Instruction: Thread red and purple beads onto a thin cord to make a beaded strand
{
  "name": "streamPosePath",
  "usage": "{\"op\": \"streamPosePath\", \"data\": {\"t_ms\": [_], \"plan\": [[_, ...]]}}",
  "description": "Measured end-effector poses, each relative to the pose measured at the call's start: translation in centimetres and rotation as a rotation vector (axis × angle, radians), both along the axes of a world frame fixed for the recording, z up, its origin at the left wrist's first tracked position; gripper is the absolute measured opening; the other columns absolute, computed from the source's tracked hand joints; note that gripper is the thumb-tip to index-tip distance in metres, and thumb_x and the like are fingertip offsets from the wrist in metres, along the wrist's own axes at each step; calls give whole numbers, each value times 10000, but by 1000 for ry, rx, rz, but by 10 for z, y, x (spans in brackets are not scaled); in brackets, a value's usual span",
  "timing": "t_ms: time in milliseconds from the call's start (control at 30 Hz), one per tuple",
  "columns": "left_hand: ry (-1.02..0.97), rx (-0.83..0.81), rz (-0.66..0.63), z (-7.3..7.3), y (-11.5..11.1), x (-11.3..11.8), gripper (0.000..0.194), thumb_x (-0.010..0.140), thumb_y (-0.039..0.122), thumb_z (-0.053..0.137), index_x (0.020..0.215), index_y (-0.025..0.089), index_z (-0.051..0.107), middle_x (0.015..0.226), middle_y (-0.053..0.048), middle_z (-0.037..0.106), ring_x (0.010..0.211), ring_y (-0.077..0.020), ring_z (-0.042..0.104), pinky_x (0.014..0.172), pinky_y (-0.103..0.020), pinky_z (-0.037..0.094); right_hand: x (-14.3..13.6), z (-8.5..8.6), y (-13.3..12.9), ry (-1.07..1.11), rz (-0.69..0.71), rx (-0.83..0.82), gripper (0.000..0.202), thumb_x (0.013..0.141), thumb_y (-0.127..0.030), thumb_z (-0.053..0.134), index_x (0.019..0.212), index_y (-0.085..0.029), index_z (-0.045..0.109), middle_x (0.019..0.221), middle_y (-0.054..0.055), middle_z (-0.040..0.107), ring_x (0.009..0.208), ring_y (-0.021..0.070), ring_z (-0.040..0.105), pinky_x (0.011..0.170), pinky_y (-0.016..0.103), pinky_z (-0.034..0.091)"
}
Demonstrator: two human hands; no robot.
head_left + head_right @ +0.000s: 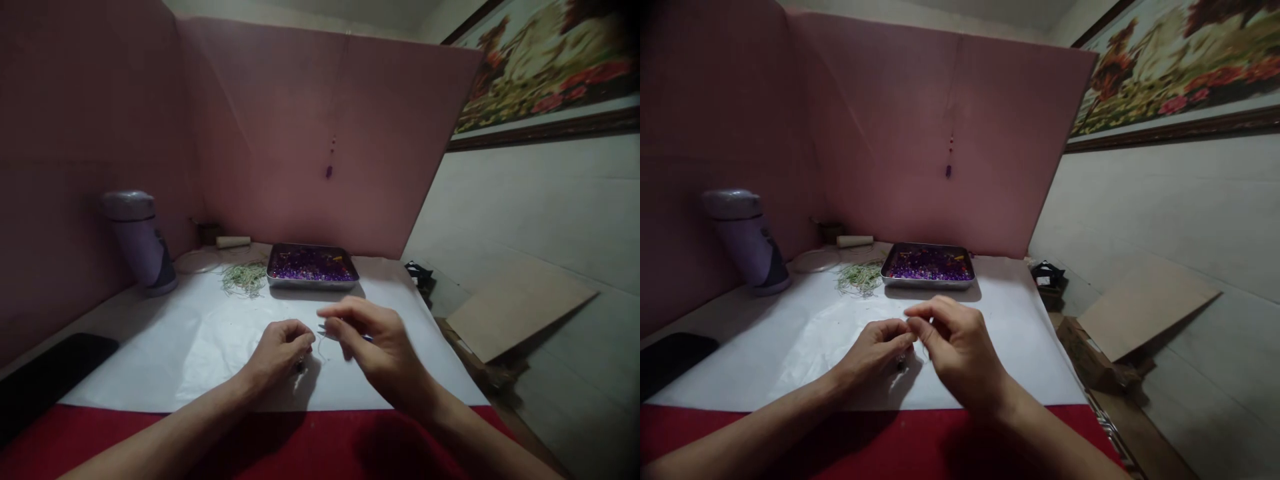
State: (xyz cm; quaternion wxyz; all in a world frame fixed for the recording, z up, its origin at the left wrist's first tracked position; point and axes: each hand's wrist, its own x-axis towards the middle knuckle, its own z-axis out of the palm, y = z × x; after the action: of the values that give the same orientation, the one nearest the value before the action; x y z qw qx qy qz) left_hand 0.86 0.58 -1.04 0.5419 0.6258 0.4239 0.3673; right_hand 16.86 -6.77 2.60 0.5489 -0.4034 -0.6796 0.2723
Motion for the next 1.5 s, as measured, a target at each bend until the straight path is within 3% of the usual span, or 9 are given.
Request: {"op": "streamPosePath", "data": {"t_ms": [100, 200, 333, 467, 700, 933, 1267, 1500], "plan": [[-10, -21, -7, 0, 0, 0, 216, 695, 340, 592, 642, 130, 585, 537, 26, 509, 500, -100, 428, 493, -228, 326, -2, -5, 41, -113, 32, -91, 145, 813, -191, 602, 922, -187, 698, 964, 62, 655, 555, 105, 576, 543, 265, 488], [-9, 9, -18, -2, 2, -1, 228, 704, 353, 598, 662, 129, 595, 558, 24, 523, 521, -102, 441, 511, -229, 328, -5, -27, 48, -94, 78, -245, 282, 787, -232, 621, 1064, -180, 637, 919, 55, 666, 476, 91, 563, 468, 239, 467], [-8, 9, -49, -3, 3, -2, 238, 706, 368, 598, 660, 135, 603, 578, 11, 557, 536, -110, 467, 529, -233, 339, -8, -45, 38, -3, 63, -373, 105, 817, -268, 556, 823, -172, 599, 518, -53, 555, 353, 85, 480, 346, 184, 376], [5, -38, -59, 1, 1, -1, 217, 688, 350, 610, 642, 138, 599, 549, 18, 544, 503, -100, 445, 500, -226, 323, -6, -45, 39, -30, -17, -333, 183, 833, -285, 535, 684, -181, 546, 467, -55, 515, 363, 88, 459, 361, 190, 364], [-15, -10, -106, 6, 1, -4, 263, 716, 377, 605, 637, 126, 623, 566, -10, 589, 529, -108, 475, 544, -240, 357, -1, -41, 39, -194, -95, -122, 168, 856, -214, 505, 695, -193, 547, 583, -27, 551, 489, 114, 508, 502, 232, 397], [-41, -84, -101, 4, 4, -4, 229, 613, 348, 685, 643, 133, 613, 562, 6, 578, 519, -109, 479, 540, -246, 365, 2, -41, 41, -233, -134, -19, 151, 842, -198, 520, 705, -195, 583, 602, -13, 581, 546, 136, 528, 553, 252, 401], [-125, -62, 24, 3, 4, -4, 178, 661, 297, 654, 663, 123, 611, 623, -4, 591, 543, -93, 448, 549, -230, 341, 6, -52, 51, -41, -232, -179, 175, 822, -306, 550, 689, -193, 537, 551, -19, 565, 399, 120, 511, 402, 236, 408], [-121, -21, -51, -7, 5, 3, 167, 674, 289, 644, 692, 129, 603, 602, 21, 558, 535, -87, 441, 524, -218, 330, -8, -53, 46, 64, -144, -315, 202, 815, -344, 543, 694, -187, 503, 535, -35, 556, 367, 94, 481, 331, 190, 372]]}}
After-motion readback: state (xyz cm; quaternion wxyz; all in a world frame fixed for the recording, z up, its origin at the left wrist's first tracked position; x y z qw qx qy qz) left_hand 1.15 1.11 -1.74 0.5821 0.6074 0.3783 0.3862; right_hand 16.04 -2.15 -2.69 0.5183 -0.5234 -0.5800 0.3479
